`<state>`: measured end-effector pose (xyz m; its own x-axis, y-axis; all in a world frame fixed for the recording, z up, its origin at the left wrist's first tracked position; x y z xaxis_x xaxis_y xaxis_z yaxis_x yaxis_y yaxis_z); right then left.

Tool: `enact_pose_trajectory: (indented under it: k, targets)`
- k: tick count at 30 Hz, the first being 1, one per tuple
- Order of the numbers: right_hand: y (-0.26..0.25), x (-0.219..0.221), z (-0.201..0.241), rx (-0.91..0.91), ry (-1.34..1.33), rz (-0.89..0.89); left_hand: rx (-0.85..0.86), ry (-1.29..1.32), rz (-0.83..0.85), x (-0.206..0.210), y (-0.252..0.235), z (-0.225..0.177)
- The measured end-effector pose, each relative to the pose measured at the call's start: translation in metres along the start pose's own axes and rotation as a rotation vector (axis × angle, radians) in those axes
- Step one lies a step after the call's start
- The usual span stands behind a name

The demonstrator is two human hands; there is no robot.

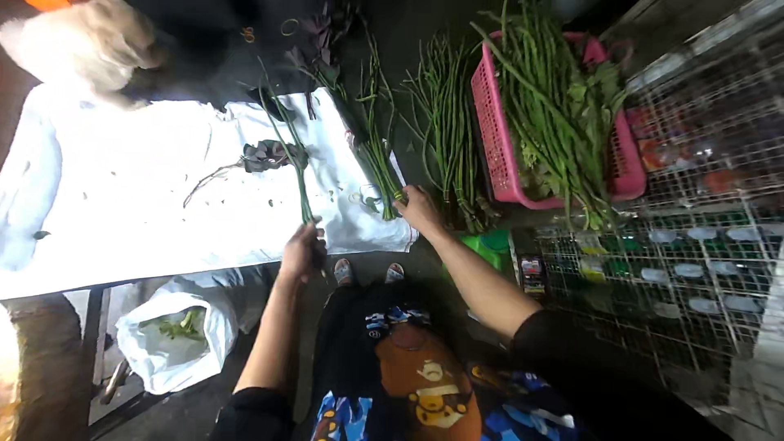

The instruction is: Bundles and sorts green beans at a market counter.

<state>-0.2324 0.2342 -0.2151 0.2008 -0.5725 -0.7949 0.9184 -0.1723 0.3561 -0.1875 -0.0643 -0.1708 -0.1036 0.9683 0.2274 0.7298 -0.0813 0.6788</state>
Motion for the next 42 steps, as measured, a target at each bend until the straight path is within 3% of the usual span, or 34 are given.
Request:
enact_pose_trajectory:
  k: [3,6,8,10,12,15,19,21,26,31,39,42]
  targets:
    - [0.004,-0.005,0.004,0.1,-0.081,0.044,-0.179,0.049,0.016,-0.004,-0.004,0.05]
    - [0.032,-0.036,0.028,0.087,-0.606,0.011,-0.212,0.16,0.15,-0.006,-0.005,0.067]
    - [0.05,-0.056,0.058,-0.072,-1.053,0.014,-0.234,0.209,0.205,-0.009,-0.01,0.072]
    - [0.066,-0.07,0.09,-0.298,-1.211,0.059,-0.279,0.203,0.263,-0.009,-0.013,0.074]
    - [0.083,-0.06,0.11,-0.333,-1.08,0.119,-0.333,0.181,0.287,-0.008,-0.014,0.076]
    - [0.106,0.003,0.107,-0.108,-0.9,0.226,-0.398,0.177,0.339,-0.003,-0.011,0.082]
    - [0.13,0.073,0.084,0.169,-0.78,0.197,-0.403,0.132,0.331,0.002,-0.007,0.085]
    - [0.135,0.08,0.083,0.112,-0.691,0.181,-0.417,0.1,0.316,0.001,-0.008,0.089]
    - [0.142,0.061,0.088,-0.139,-0.325,0.12,-0.424,0.086,0.475,0.004,-0.017,0.103]
    - [0.148,0.05,0.104,-0.395,-0.12,-0.013,-0.371,0.067,0.449,0.008,-0.012,0.095]
    - [0.146,0.06,0.11,-0.528,-0.037,-0.073,-0.425,0.08,0.412,0.006,-0.011,0.097]
    - [0.138,0.064,0.108,-0.456,-0.278,0.009,-0.418,0.013,0.402,0.003,-0.011,0.087]
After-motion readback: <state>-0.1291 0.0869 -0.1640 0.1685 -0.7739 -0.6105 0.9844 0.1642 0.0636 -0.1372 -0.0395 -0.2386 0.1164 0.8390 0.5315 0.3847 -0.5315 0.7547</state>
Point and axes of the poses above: each hand's wrist, its own y-axis away from the middle knuckle, its own x-axis out of the palm, z = x × y, the point moved 8 cm from there along -y, towards the middle knuckle, and after that the axes turned 2 degrees about -x, right-handed, at the moved point
